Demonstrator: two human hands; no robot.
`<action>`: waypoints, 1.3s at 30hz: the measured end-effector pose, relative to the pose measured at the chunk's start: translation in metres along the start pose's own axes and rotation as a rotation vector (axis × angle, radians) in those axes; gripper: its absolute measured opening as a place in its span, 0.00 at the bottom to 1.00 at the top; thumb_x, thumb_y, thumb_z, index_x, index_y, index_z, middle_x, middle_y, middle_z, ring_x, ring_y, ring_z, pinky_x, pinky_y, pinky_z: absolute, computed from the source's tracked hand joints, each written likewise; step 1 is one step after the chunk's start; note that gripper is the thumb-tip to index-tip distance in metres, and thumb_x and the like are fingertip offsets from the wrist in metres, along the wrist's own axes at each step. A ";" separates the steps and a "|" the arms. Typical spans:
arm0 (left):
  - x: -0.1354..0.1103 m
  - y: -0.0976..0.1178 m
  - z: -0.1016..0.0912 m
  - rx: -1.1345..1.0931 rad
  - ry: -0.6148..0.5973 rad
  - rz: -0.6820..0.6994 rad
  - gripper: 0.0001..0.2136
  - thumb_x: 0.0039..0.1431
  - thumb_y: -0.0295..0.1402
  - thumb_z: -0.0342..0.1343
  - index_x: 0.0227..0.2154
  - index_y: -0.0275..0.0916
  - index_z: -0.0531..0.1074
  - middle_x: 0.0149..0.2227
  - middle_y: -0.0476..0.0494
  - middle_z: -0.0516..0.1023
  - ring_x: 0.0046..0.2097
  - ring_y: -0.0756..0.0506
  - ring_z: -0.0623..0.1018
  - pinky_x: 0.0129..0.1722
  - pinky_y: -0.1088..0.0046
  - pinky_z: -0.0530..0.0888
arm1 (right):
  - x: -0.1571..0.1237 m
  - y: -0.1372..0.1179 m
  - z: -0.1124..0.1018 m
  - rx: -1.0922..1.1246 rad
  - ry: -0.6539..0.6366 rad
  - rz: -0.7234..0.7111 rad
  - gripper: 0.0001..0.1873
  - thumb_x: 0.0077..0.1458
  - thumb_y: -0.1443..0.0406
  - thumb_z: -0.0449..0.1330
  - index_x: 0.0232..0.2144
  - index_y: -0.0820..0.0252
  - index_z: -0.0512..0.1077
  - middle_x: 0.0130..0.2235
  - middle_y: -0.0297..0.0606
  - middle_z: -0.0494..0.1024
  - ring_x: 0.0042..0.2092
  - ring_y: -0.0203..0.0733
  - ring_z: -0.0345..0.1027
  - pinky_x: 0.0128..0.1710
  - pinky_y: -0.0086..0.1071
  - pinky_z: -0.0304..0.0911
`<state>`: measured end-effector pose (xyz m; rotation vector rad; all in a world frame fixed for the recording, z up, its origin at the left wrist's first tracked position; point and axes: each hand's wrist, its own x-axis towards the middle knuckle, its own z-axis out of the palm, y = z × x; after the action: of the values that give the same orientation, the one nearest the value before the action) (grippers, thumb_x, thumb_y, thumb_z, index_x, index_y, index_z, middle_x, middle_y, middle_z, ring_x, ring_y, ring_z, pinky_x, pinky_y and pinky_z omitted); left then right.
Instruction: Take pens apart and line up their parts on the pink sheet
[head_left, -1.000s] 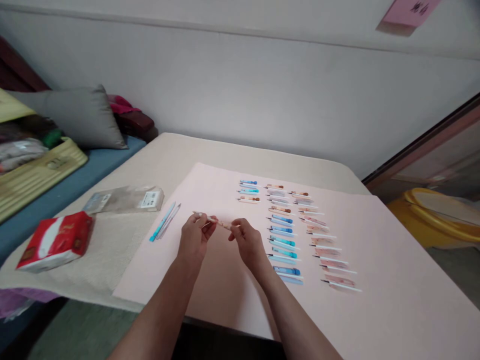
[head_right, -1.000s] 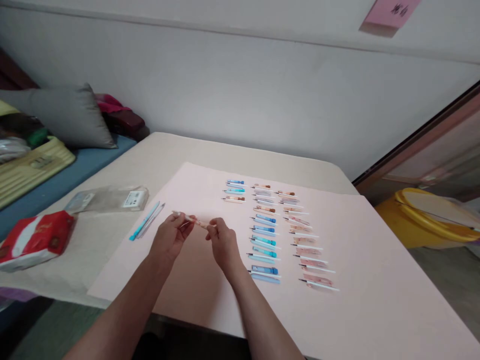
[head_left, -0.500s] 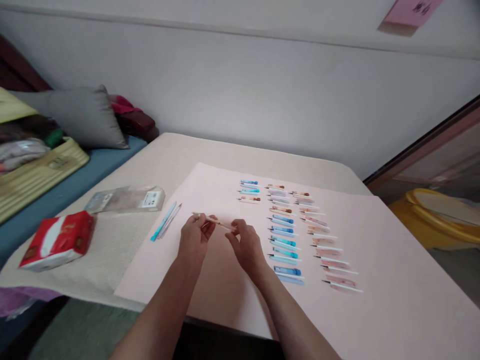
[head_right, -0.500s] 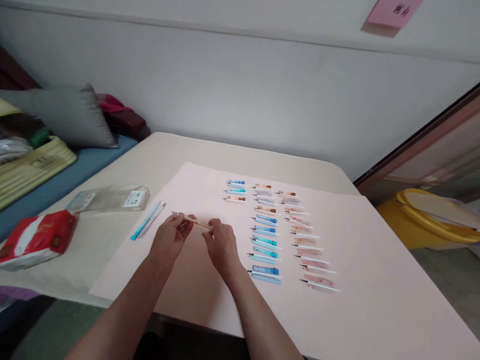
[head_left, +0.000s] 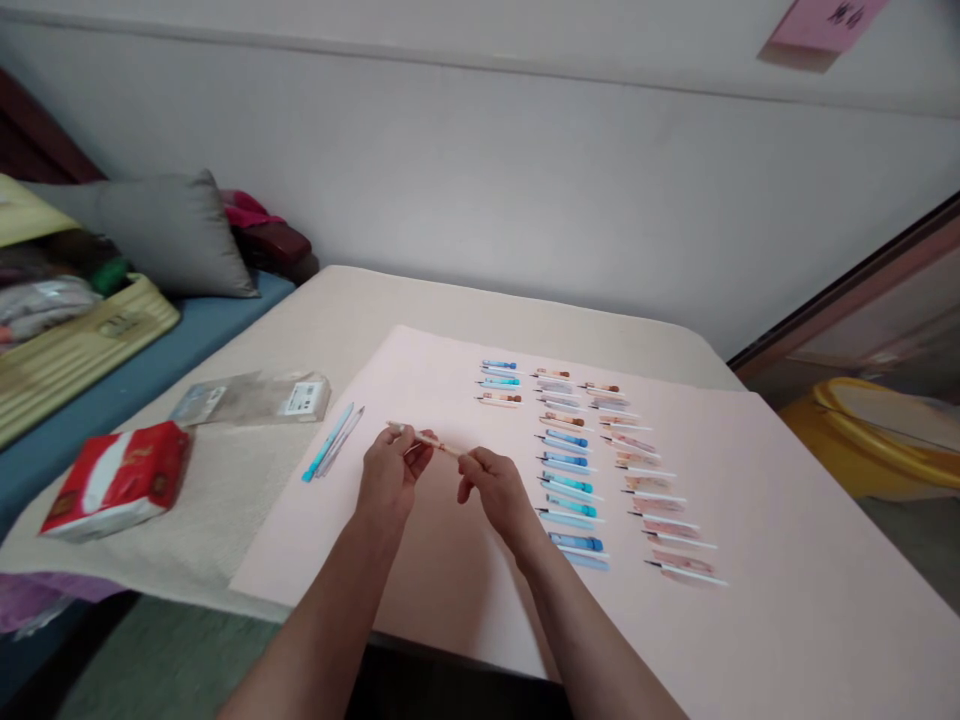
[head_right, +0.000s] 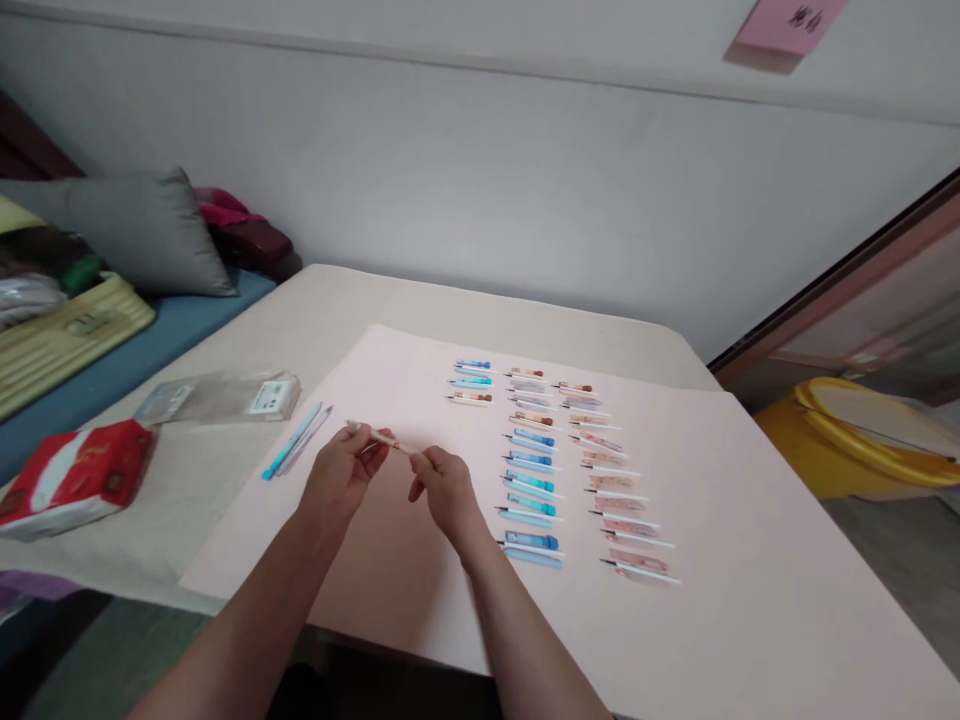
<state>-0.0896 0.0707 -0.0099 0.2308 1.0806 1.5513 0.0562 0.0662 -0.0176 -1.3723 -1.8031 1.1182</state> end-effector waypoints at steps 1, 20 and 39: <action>0.000 0.000 0.000 0.002 0.001 -0.002 0.04 0.53 0.25 0.55 0.27 0.35 0.65 0.29 0.41 0.76 0.30 0.50 0.77 0.31 0.76 0.74 | 0.000 -0.001 0.000 0.021 -0.008 0.020 0.20 0.60 0.57 0.44 0.24 0.59 0.67 0.18 0.32 0.72 0.22 0.35 0.61 0.24 0.26 0.53; -0.003 -0.003 0.000 0.043 -0.007 0.012 0.04 0.52 0.26 0.56 0.27 0.35 0.66 0.29 0.40 0.77 0.31 0.49 0.77 0.32 0.74 0.74 | -0.002 0.002 0.008 -0.513 0.213 -0.232 0.07 0.56 0.64 0.53 0.33 0.59 0.70 0.29 0.40 0.75 0.32 0.42 0.67 0.35 0.32 0.53; -0.006 -0.004 0.002 0.077 -0.036 -0.005 0.04 0.52 0.26 0.56 0.26 0.34 0.66 0.30 0.38 0.77 0.32 0.49 0.77 0.33 0.74 0.74 | -0.005 0.004 0.006 -0.381 0.155 -0.097 0.15 0.61 0.58 0.46 0.39 0.59 0.68 0.27 0.36 0.76 0.27 0.38 0.67 0.27 0.29 0.53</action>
<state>-0.0839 0.0667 -0.0092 0.3070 1.1126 1.4970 0.0543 0.0599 -0.0234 -1.5167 -2.0112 0.6186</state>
